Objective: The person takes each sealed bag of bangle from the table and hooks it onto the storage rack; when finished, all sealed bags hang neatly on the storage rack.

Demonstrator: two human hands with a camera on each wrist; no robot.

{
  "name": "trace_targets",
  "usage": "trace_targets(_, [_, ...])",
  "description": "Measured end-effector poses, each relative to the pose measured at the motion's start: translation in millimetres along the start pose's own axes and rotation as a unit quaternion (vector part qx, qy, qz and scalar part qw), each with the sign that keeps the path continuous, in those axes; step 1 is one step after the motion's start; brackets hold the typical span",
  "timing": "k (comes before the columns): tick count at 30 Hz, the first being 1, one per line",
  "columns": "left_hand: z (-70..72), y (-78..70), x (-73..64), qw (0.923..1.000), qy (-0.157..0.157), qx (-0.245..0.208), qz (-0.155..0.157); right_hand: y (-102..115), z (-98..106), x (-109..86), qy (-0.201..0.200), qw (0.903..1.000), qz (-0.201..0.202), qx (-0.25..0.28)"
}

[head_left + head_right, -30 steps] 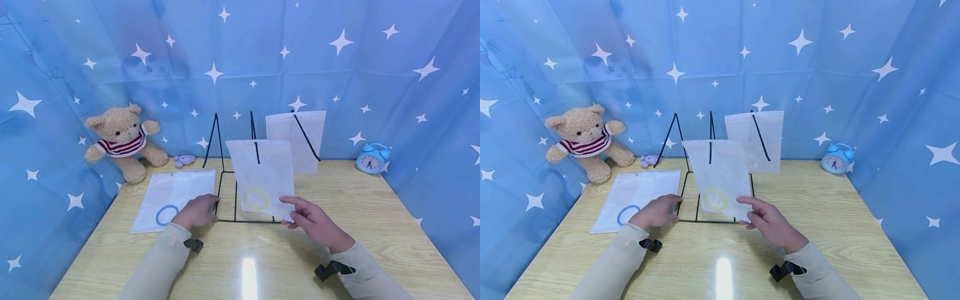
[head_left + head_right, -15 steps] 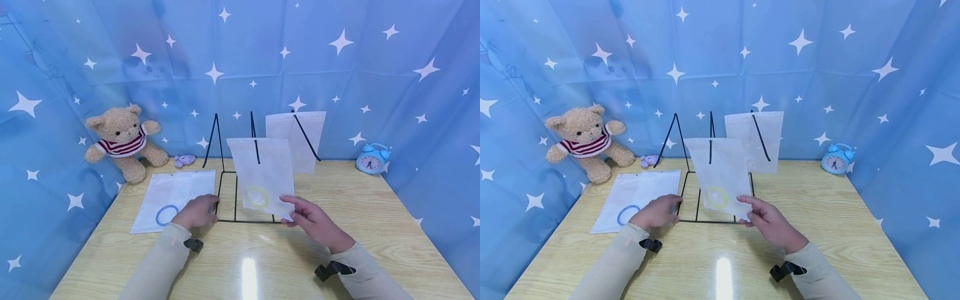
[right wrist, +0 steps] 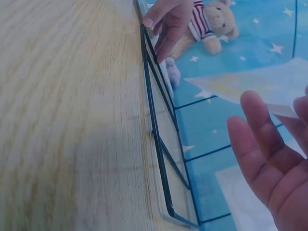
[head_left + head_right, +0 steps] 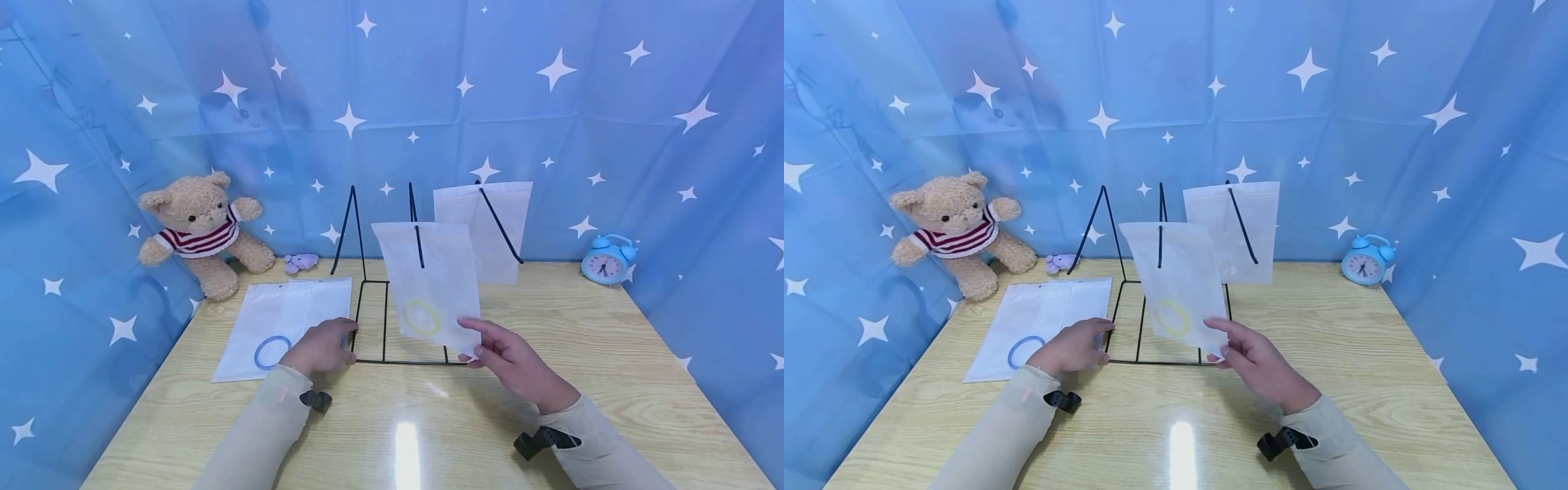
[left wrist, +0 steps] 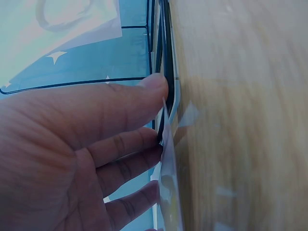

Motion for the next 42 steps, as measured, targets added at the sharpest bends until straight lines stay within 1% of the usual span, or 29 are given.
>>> trace_targets(13, [0.4, -0.5, -0.6, 1.0000, 0.000, -0.001, 0.001, 0.3, 2.1, 0.1, -0.008, 1.0000, 0.003, 0.002])
trace_targets(21, [1.0, -1.3, -1.5, 1.0000, 0.000, 0.000, 0.002, -0.5, 2.9, -0.2, -0.010, 0.9999, -0.003, 0.011])
trace_targets(26, [1.8, -1.6, -1.7, 1.0000, 0.000, 0.004, 0.000, 1.7, 3.3, 0.2, -0.008, 0.9999, 0.009, 0.007])
trace_targets(31, [1.7, -2.3, -2.1, 1.0000, 0.001, 0.002, 0.001, 3.6, 7.5, 0.6, -0.027, 0.9995, 0.016, -0.006])
trace_targets(38, [0.9, -1.4, -1.8, 1.0000, 0.004, 0.002, 0.001, -0.9, 16.2, 2.9, -0.078, 0.9965, 0.006, -0.032])
trace_targets(42, [0.9, -0.1, -1.4, 1.0000, 0.005, -0.001, 0.005, -3.0, 19.4, 5.3, -0.100, 0.9945, 0.001, -0.032])
Point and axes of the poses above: each hand's wrist, its own x-axis towards the middle knuckle, its own z-axis out of the back of the hand, y = z × x, the point moved 10 cm from there along x, towards the middle knuckle, and after that the axes turned 14 degrees about x, right-handed, at the moved point
